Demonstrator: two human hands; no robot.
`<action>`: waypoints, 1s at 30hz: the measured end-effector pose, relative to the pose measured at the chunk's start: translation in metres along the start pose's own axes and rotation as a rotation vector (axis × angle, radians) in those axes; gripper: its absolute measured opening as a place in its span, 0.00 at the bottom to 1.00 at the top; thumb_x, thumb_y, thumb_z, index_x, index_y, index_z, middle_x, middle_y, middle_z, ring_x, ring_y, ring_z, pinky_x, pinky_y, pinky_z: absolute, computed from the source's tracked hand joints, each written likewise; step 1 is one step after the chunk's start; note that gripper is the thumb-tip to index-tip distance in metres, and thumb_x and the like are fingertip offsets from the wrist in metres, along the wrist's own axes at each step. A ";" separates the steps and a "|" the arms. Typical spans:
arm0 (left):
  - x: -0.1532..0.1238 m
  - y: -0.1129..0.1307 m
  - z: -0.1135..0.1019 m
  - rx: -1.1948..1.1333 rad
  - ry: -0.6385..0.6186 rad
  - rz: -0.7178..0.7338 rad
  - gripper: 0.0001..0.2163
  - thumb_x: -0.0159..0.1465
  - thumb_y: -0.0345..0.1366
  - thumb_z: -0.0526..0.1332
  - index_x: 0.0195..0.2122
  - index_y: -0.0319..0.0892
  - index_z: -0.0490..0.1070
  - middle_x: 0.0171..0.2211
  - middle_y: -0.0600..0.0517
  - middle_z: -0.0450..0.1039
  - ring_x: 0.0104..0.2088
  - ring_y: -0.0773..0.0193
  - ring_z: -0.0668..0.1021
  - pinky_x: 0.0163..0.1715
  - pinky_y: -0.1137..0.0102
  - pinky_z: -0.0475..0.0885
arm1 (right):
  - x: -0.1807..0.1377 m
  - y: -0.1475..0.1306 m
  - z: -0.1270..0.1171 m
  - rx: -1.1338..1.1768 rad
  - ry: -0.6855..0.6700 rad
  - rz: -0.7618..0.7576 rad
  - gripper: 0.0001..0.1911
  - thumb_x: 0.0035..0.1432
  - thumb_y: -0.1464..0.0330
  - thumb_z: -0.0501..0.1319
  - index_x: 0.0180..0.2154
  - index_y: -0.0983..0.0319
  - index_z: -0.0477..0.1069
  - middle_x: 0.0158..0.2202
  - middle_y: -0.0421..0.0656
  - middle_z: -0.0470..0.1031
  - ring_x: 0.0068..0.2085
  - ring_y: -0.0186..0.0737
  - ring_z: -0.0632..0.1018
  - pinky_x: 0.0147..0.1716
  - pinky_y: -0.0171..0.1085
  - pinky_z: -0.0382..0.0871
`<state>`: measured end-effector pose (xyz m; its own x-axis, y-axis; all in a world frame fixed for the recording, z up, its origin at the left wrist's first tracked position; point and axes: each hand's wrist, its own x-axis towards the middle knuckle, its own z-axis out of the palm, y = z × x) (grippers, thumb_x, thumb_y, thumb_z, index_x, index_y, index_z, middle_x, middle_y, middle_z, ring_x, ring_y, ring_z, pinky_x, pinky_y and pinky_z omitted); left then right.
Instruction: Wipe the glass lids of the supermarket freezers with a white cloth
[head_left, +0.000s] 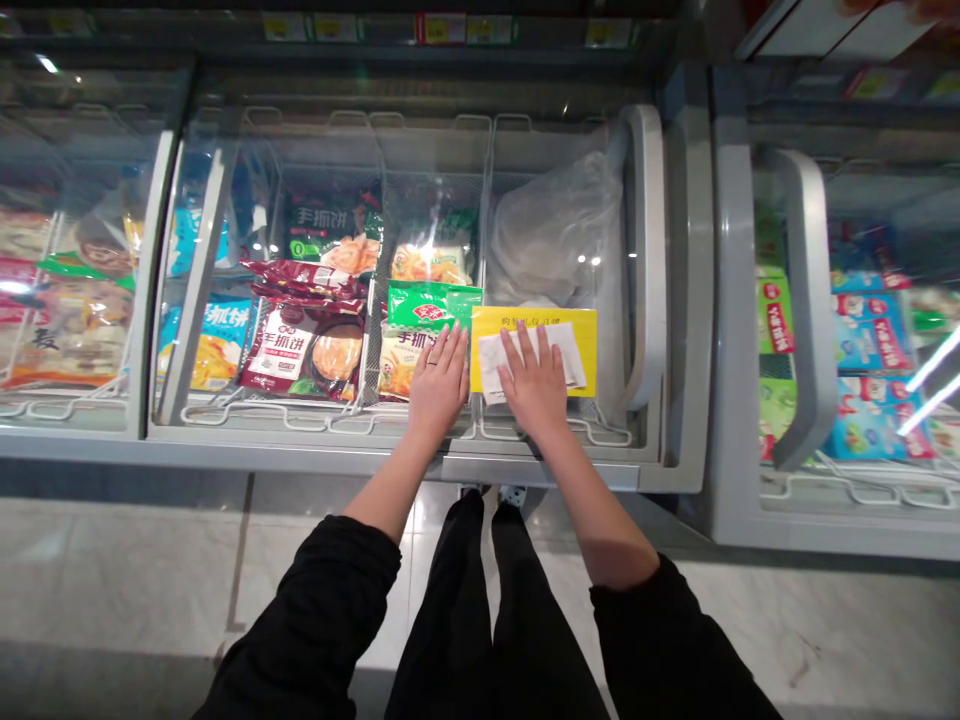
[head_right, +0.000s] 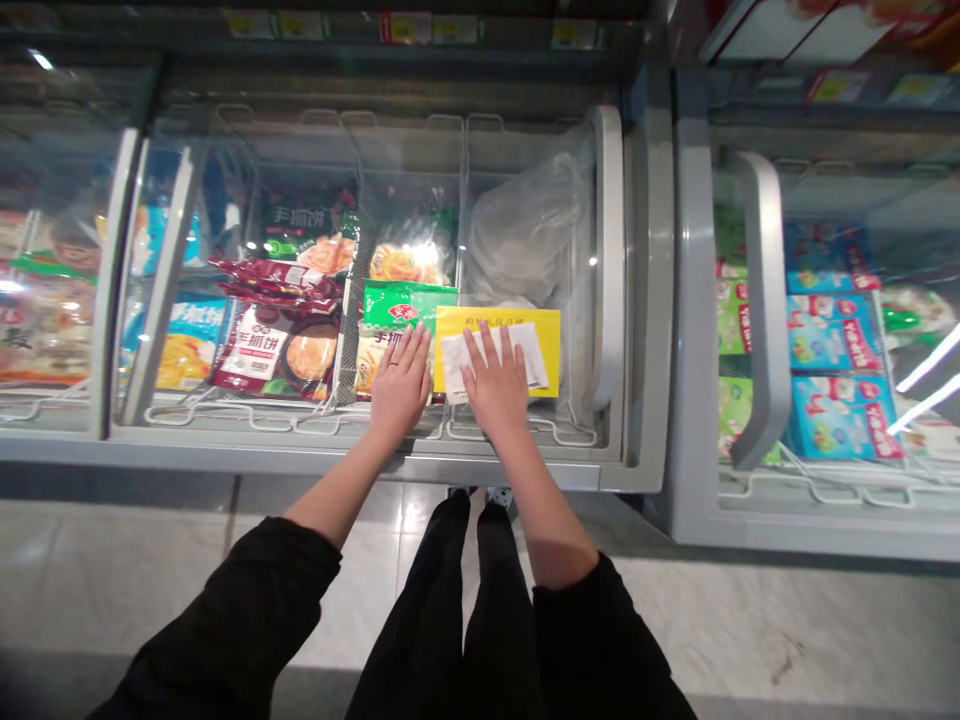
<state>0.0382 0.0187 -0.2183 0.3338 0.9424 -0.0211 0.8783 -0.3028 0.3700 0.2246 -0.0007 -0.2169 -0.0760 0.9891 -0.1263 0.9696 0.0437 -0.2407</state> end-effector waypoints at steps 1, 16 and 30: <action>0.000 0.000 0.000 -0.003 0.002 0.000 0.30 0.77 0.33 0.48 0.79 0.44 0.52 0.78 0.48 0.52 0.78 0.55 0.56 0.78 0.52 0.55 | -0.013 -0.007 0.001 0.004 -0.033 -0.040 0.33 0.78 0.62 0.50 0.79 0.52 0.49 0.81 0.43 0.47 0.81 0.55 0.47 0.77 0.65 0.47; 0.001 -0.002 0.006 -0.085 0.066 -0.012 0.30 0.75 0.33 0.50 0.78 0.47 0.55 0.78 0.51 0.54 0.78 0.58 0.57 0.79 0.54 0.51 | -0.020 0.006 0.005 -0.019 -0.002 0.005 0.37 0.78 0.61 0.49 0.81 0.53 0.39 0.82 0.42 0.43 0.81 0.60 0.44 0.76 0.69 0.46; 0.001 -0.001 0.008 -0.153 0.074 -0.036 0.30 0.73 0.33 0.50 0.77 0.46 0.58 0.78 0.51 0.54 0.78 0.57 0.57 0.80 0.54 0.47 | -0.064 0.043 0.004 -0.006 0.010 0.046 0.36 0.78 0.59 0.49 0.80 0.50 0.40 0.82 0.42 0.44 0.81 0.60 0.46 0.75 0.71 0.48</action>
<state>0.0400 0.0189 -0.2261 0.2719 0.9619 0.0289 0.8250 -0.2485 0.5076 0.2699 -0.0631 -0.2233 -0.0287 0.9914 -0.1276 0.9733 -0.0014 -0.2294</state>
